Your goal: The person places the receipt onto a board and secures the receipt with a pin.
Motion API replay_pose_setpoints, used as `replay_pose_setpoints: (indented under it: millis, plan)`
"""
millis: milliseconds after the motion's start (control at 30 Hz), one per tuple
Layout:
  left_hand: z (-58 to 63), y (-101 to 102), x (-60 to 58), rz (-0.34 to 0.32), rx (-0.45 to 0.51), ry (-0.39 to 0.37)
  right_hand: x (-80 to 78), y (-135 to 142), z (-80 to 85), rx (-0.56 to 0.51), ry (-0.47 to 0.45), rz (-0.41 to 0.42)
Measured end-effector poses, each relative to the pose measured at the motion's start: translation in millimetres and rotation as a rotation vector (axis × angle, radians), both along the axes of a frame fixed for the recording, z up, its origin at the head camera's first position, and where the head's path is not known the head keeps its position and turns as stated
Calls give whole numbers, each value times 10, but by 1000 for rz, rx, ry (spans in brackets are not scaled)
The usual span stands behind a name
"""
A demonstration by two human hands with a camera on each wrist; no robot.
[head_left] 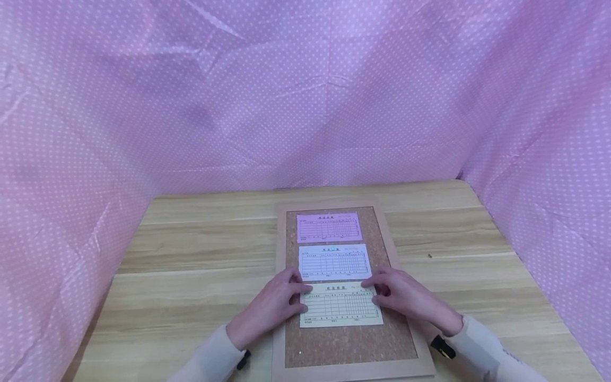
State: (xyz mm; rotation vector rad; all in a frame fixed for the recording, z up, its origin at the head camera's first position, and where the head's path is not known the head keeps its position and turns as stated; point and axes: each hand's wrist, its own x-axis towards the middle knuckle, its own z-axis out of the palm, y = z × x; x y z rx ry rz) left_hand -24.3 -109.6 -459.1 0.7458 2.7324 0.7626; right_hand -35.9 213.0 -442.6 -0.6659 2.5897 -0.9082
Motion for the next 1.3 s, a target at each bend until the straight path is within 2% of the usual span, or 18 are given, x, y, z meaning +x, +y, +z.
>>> replay_pose_setpoints:
  millis: [233,533,667,833,933,1100,1300]
  plan:
    - [-10,-41,17,-20,-35,92,30,36,-25,-9,50,7]
    - [-41,-74,-10,-17,-7,77,59,121,-21,-39,105,-24]
    - [-46,-73,-12,-19,-3,78,49,218,9,-87,127,-83]
    - [-58,-72,-3,-15,4,75,29,384,47,-202,237,-146]
    - [-66,-70,2,-9,9,71,11,500,58,-234,281,-179]
    - [-61,-65,12,4,13,59,-32,707,117,-223,294,-245]
    - [-48,-66,25,7,18,60,-110,953,148,-215,262,-339]
